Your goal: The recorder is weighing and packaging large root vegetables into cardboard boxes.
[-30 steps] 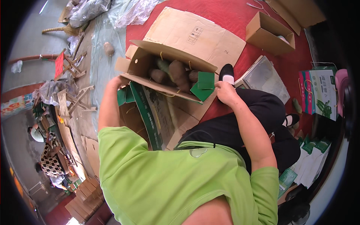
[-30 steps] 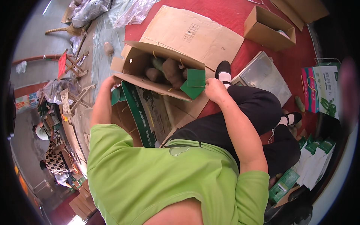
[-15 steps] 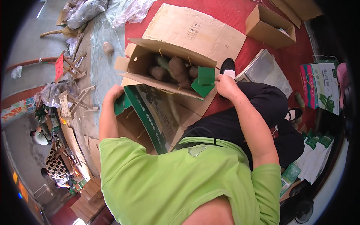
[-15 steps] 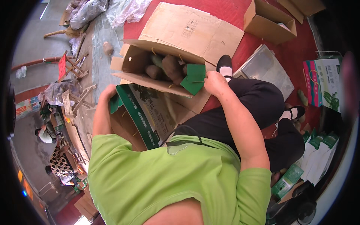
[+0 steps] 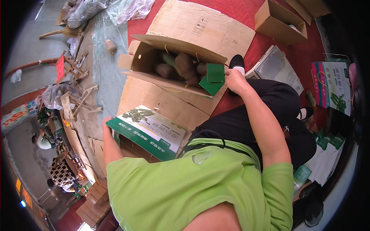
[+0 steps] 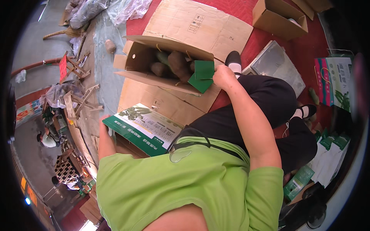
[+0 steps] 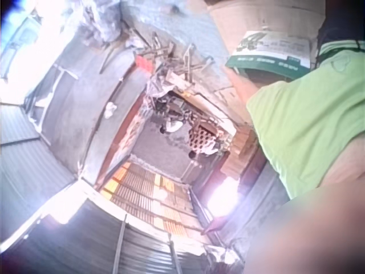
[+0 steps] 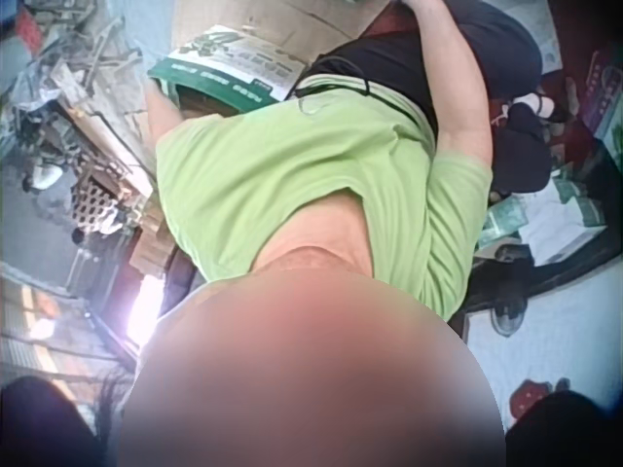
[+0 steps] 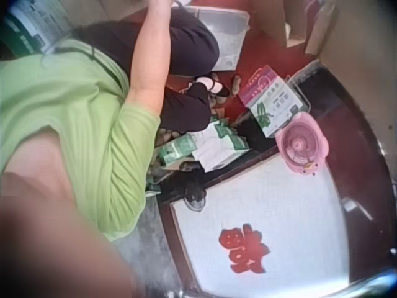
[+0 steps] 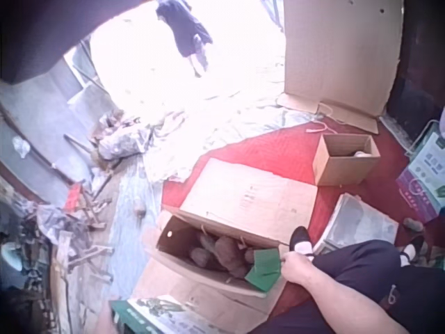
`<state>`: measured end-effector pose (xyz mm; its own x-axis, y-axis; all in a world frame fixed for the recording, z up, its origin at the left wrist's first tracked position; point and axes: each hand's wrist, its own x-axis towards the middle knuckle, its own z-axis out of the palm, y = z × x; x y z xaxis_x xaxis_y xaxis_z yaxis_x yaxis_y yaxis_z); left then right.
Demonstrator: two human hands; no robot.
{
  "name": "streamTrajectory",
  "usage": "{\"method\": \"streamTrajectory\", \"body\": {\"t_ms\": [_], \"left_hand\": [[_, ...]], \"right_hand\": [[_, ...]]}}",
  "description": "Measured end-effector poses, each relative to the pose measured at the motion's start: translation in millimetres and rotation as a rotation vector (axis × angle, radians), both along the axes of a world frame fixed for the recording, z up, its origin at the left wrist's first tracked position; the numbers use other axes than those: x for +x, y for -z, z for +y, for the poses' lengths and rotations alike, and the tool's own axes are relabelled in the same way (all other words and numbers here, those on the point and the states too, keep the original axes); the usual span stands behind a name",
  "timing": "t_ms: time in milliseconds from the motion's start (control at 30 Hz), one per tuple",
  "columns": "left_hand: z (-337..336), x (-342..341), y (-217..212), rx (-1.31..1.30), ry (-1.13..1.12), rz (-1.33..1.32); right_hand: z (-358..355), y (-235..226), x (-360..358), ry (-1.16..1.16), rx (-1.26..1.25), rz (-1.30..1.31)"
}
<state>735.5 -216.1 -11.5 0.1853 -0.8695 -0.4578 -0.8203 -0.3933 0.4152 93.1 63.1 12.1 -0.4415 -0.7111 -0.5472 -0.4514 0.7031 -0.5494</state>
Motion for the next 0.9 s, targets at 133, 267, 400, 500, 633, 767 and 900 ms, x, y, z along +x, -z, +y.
{"method": "streamTrajectory", "body": {"t_ms": [133,267,400,500,633,767,900], "left_hand": [[-46,-87,10,-0.381,0.248,-0.029],[-74,-173,-27,-0.36,0.298,0.202],[-66,-288,-54,-0.083,0.252,0.193],[-70,-293,-18,0.208,0.041,0.398],[-54,-279,43,0.381,-0.212,1.178],[-47,-308,57,0.389,-0.17,1.394],[-66,-314,44,0.387,0.028,1.256]], "right_hand": [[4,28,6,0.221,-0.01,-0.197],[-1,12,9,0.341,0.155,-0.499],[4,1,6,0.47,0.162,-0.573],[2,0,9,0.496,0.151,-0.615],[1,-5,13,0.514,0.137,-0.643],[4,15,10,0.544,0.114,-0.629],[8,22,13,0.61,0.056,-0.662]]}}
